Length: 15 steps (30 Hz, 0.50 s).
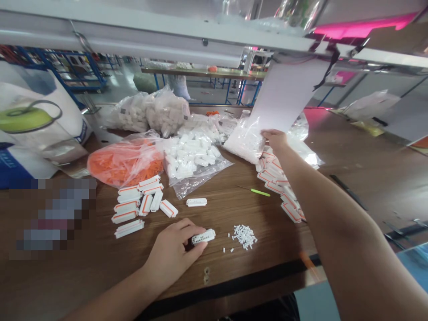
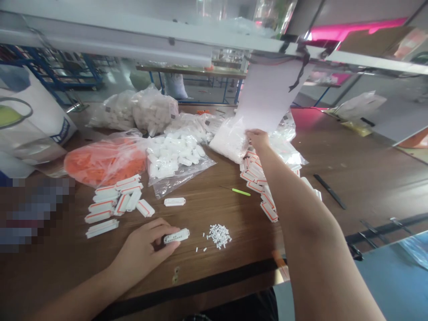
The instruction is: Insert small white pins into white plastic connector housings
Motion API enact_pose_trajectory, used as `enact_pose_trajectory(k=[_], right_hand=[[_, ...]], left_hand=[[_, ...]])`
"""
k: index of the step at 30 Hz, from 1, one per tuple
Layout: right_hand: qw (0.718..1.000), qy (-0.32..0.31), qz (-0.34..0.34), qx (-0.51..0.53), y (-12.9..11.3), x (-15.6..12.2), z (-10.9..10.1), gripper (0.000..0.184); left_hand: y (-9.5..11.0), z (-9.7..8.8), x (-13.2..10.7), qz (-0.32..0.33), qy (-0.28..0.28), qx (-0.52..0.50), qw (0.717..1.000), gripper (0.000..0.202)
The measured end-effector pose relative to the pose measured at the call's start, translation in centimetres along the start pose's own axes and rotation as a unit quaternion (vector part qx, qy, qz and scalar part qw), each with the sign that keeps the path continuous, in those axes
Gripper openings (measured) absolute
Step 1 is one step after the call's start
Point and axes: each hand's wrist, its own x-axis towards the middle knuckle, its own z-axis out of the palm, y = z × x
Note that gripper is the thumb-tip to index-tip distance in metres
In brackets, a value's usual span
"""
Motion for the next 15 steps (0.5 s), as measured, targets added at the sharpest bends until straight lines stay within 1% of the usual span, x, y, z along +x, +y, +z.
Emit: enact_pose_trajectory(k=[5, 8, 12, 15], right_hand=[[1.0, 0.002, 0.001, -0.007, -0.2, 0.8, 1.5, 0.036], [1.0, 0.019, 0.004, -0.013, -0.3, 1.0, 1.8, 0.037], [0.999, 0.031, 0.011, -0.019, -0.5, 0.3, 0.9, 0.036], [0.999, 0.038, -0.007, -0.021, -0.9, -0.7, -0.4, 0.028]], left_hand=[[0.0, 0.2, 0.0, 0.0, 0.015, 0.007, 1.0, 0.018], [0.0, 0.2, 0.1, -0.005, 0.012, 0.006, 1.0, 0.017], [0.1, 0.1, 0.1, -0.003, 0.012, 0.007, 1.0, 0.018], [0.0, 0.1, 0.0, 0.005, 0.02, 0.004, 1.0, 0.018]])
